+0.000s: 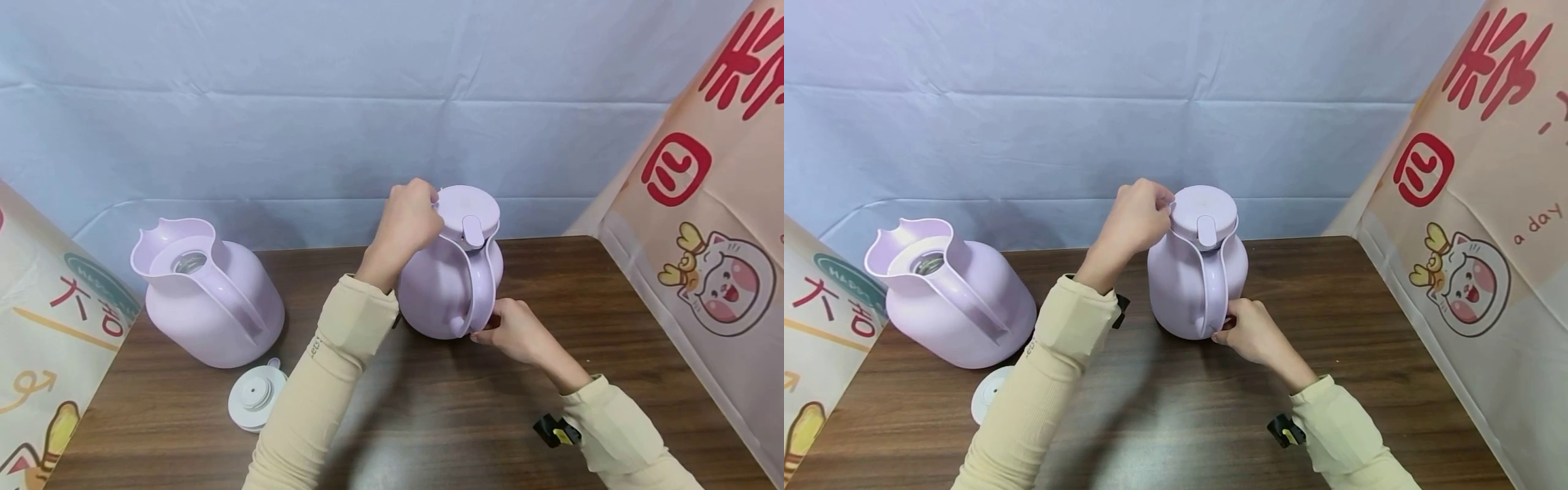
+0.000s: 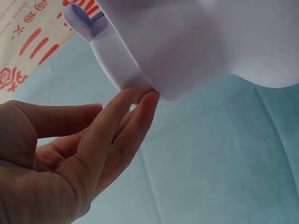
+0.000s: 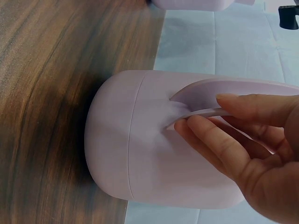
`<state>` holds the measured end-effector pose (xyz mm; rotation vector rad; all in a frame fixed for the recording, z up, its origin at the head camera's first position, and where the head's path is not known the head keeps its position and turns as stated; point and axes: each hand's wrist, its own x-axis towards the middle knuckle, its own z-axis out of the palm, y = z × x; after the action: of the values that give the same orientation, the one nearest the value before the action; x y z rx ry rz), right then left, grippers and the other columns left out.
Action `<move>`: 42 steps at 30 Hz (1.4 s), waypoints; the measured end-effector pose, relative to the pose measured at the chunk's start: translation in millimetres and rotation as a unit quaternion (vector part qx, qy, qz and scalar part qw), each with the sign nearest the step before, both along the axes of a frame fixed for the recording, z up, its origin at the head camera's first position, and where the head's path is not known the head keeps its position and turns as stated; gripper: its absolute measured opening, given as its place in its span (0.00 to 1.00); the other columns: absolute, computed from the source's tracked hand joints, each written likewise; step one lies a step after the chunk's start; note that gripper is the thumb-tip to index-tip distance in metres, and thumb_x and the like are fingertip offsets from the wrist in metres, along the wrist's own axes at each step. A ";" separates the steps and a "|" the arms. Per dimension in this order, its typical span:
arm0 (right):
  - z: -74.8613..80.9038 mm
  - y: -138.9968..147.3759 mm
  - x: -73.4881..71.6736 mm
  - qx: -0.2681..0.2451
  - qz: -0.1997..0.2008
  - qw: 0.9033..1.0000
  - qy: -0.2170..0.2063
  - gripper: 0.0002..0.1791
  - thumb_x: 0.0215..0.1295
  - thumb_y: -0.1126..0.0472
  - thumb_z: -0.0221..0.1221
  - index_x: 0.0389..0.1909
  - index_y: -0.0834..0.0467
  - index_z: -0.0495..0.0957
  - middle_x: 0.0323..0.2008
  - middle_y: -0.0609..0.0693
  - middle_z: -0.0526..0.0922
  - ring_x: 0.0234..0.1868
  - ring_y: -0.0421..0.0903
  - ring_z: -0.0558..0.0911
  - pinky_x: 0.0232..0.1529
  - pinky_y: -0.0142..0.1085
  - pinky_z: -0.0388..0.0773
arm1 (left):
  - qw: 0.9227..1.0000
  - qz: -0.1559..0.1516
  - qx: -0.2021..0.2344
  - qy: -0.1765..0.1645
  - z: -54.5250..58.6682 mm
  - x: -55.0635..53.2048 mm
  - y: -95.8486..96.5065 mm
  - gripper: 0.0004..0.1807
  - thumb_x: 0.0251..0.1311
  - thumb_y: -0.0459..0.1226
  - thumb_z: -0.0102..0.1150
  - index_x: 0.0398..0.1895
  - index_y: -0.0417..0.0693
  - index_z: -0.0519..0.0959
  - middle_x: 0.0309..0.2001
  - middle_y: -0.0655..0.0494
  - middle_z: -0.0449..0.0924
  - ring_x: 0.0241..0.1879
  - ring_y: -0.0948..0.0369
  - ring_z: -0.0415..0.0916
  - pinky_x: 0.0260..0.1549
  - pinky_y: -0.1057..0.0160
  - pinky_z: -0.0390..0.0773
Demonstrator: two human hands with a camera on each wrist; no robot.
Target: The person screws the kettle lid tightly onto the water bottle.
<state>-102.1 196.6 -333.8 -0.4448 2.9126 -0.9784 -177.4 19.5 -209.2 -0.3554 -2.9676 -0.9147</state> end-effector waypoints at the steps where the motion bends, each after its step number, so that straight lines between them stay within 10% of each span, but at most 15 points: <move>1: 0.0 0.0 0.1 0.000 0.000 1.000 0.000 0.07 0.42 0.65 0.68 0.22 0.59 0.79 0.21 0.47 0.77 0.24 0.42 0.70 0.25 0.36 0.68 | 1.000 0.001 0.000 0.000 -0.1 0.0 0.3 0.17 0.50 0.27 0.48 0.43 0.43 0.80 0.46 0.53 0.78 0.45 0.54 0.73 0.40 0.63 0.71; 6: -0.3 0.2 0.7 -0.001 -0.001 1.000 -0.003 0.07 0.42 0.65 0.68 0.22 0.59 0.79 0.21 0.48 0.77 0.24 0.42 0.70 0.25 0.36 0.68 | 1.000 -0.006 -0.002 0.017 -0.8 -1.1 0.7 0.09 0.45 0.25 0.47 0.14 0.44 0.69 0.19 0.56 0.64 0.28 0.57 0.63 0.24 0.66 0.61; 10: -0.2 0.2 0.8 -0.002 -0.001 1.000 -0.003 0.07 0.42 0.65 0.68 0.22 0.59 0.79 0.21 0.48 0.77 0.23 0.42 0.70 0.25 0.36 0.67 | 0.999 -0.015 -0.007 0.031 -2.2 -3.3 0.9 0.16 0.43 0.24 0.46 0.09 0.48 0.56 0.14 0.59 0.48 0.23 0.59 0.53 0.19 0.67 0.52; 14: -1.0 0.4 0.3 -0.002 0.000 1.000 -0.001 0.07 0.42 0.66 0.68 0.22 0.59 0.79 0.20 0.47 0.76 0.23 0.42 0.70 0.24 0.36 0.67 | 0.999 -0.020 -0.006 0.024 -4.4 -7.2 1.2 0.09 0.45 0.24 0.46 0.14 0.44 0.69 0.18 0.57 0.61 0.26 0.59 0.59 0.22 0.68 0.58; 20: 0.1 0.5 0.4 0.001 0.001 1.000 -0.003 0.06 0.42 0.65 0.67 0.22 0.58 0.78 0.19 0.45 0.76 0.22 0.42 0.70 0.24 0.35 0.67 | 1.000 -0.029 0.000 -0.004 -5.9 -11.7 1.6 0.24 0.51 0.26 0.48 0.54 0.46 0.76 0.51 0.54 0.76 0.47 0.57 0.70 0.42 0.64 0.70; 42: -0.5 1.0 -0.3 -0.003 0.003 1.000 -0.006 0.07 0.43 0.65 0.68 0.22 0.59 0.78 0.20 0.47 0.76 0.23 0.43 0.71 0.24 0.35 0.67 | 1.000 -0.023 0.003 0.008 -3.7 -4.8 -0.6 0.21 0.51 0.26 0.48 0.51 0.44 0.76 0.46 0.52 0.78 0.43 0.55 0.72 0.40 0.64 0.71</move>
<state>-102.5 197.6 -334.2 -0.4447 2.8965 -0.9868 -182.2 18.9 -212.9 -0.4287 -2.9546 -0.9194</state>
